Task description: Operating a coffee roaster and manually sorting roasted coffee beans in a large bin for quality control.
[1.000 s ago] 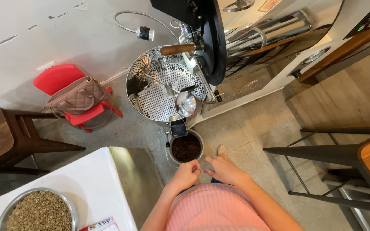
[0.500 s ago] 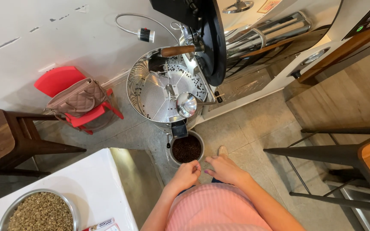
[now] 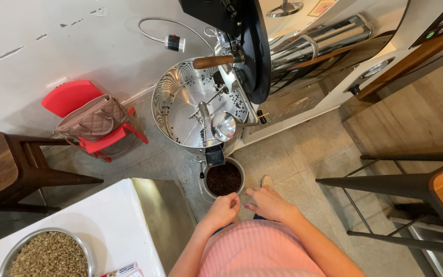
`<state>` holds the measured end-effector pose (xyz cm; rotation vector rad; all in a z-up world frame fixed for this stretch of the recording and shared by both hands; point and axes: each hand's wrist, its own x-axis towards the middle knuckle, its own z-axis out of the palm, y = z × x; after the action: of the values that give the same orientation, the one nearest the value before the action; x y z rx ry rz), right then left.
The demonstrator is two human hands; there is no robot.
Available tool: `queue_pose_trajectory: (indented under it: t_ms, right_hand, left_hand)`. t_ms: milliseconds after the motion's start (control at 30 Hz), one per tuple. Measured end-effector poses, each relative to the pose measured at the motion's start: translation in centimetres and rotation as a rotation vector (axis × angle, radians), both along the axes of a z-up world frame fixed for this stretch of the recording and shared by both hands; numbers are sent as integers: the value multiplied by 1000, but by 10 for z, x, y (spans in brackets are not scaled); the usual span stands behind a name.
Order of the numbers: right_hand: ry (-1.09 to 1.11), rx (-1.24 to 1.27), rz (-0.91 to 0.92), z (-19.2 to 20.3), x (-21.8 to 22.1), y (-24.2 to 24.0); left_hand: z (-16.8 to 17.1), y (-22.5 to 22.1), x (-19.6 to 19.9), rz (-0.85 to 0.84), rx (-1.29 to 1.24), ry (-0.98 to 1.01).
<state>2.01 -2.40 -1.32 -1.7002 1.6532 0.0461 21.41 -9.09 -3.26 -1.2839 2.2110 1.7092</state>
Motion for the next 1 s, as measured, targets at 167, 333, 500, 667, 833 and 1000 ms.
queue_pose_trajectory:
  t_ms: [167,333,500,667,833,1000]
  right_hand:
    - [12,-21,15,-3,-1,2]
    - [-4,14,-4,0,0,2]
    - [1,-5,20,-11,-1,1]
    - [-7,-62,102,-17,4,-3]
    - [43,21,186,-9,16,-16]
    - [-77,117,202,20,10,-30]
  left_hand:
    - [-4,0,0,-1,12,11]
    - [6,0,-1,5,55,-10]
    - [9,0,-1,-5,47,-16]
    - [3,0,3,33,21,11]
    - [1,10,17,170,0,-8]
    - [-47,34,31,355,-46,12]
